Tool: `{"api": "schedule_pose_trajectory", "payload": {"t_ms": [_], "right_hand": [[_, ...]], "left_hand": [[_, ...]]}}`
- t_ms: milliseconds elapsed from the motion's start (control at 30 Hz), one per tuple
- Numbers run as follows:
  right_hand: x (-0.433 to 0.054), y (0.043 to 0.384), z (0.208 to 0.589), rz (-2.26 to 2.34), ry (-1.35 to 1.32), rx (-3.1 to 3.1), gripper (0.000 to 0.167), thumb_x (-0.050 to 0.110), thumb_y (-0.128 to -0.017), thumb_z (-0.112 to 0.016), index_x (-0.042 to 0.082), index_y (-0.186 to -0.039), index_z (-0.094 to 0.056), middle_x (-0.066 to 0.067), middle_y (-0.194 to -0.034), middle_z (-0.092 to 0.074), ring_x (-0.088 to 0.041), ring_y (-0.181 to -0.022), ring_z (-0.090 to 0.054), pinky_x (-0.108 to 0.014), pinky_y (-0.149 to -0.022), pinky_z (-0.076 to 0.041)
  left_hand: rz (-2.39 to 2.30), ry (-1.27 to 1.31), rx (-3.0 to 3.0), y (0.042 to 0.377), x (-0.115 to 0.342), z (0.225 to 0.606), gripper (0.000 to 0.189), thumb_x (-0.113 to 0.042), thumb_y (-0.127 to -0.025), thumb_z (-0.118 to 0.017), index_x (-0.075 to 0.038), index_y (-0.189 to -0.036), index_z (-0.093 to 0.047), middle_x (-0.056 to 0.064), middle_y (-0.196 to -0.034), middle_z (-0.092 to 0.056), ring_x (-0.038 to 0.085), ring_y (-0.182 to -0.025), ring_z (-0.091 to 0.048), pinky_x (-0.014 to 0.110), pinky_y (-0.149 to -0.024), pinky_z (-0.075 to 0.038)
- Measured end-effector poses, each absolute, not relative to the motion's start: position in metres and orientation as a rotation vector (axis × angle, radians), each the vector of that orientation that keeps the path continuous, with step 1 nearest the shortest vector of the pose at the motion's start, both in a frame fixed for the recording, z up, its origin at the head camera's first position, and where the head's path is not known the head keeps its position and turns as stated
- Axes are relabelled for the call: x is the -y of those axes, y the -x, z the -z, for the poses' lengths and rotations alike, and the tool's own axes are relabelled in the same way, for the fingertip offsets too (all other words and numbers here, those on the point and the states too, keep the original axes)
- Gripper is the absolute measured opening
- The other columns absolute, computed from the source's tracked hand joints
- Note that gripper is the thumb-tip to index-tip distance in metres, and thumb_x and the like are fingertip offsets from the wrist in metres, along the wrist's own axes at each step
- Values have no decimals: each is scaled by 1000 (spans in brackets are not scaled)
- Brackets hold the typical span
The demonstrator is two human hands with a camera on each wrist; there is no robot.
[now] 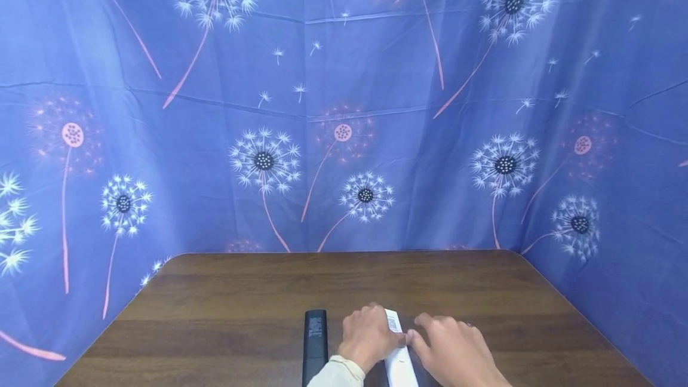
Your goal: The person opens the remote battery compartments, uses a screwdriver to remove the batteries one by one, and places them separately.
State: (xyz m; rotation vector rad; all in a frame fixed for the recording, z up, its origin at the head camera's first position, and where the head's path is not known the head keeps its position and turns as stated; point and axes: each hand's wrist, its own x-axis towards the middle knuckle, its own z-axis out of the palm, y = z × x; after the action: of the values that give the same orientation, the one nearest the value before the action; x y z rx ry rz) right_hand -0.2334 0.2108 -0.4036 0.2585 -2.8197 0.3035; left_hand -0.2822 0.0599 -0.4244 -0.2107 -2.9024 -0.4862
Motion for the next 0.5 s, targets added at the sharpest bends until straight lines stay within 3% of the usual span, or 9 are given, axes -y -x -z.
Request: {"api": "schedule_pose_trajectory", "payload": {"t_ms": [500], "right_hand": [[-234, 234, 411, -315, -178, 2932, 19, 39, -93, -69, 24, -105, -70, 9, -91, -69, -16, -76, -65, -48, -60, -51]], "left_hand": [[600, 214, 2846, 282, -60, 428, 53, -58, -64, -88, -11, -78, -68, -2, -70, -55, 20, -63, -59, 36, -59, -48]]}}
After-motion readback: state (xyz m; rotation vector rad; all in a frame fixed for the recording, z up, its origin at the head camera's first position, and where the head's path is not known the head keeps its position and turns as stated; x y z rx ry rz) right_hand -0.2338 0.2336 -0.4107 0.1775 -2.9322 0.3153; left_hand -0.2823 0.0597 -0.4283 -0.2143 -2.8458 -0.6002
